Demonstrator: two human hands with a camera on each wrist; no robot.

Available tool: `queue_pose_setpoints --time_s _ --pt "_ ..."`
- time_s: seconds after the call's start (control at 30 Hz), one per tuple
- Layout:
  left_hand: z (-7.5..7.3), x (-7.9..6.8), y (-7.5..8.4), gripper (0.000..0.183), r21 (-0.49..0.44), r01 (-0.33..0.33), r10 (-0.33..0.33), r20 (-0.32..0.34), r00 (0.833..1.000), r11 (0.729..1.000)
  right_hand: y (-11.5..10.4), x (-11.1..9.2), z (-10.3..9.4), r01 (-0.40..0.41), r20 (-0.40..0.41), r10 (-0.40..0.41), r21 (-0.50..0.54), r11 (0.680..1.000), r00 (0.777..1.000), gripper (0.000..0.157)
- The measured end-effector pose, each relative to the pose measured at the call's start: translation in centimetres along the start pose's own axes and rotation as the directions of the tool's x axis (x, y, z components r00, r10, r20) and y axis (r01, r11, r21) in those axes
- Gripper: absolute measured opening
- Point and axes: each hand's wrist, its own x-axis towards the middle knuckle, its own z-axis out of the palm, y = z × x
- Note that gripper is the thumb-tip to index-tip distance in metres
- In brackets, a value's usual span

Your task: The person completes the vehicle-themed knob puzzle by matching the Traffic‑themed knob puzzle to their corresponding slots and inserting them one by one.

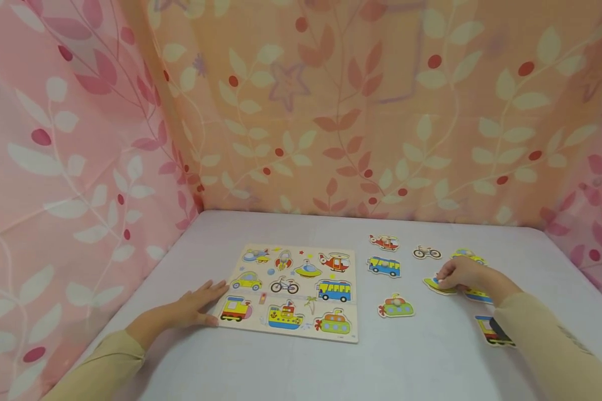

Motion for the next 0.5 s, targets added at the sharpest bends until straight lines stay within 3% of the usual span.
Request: queue_pose_setpoints --time_s 0.5 --pt "-0.06 -0.17 -0.29 0.09 -0.007 -0.004 0.004 0.007 1.0 1.0 0.09 0.0 0.07 -0.036 -0.006 0.036 0.033 0.999 0.999 0.028"
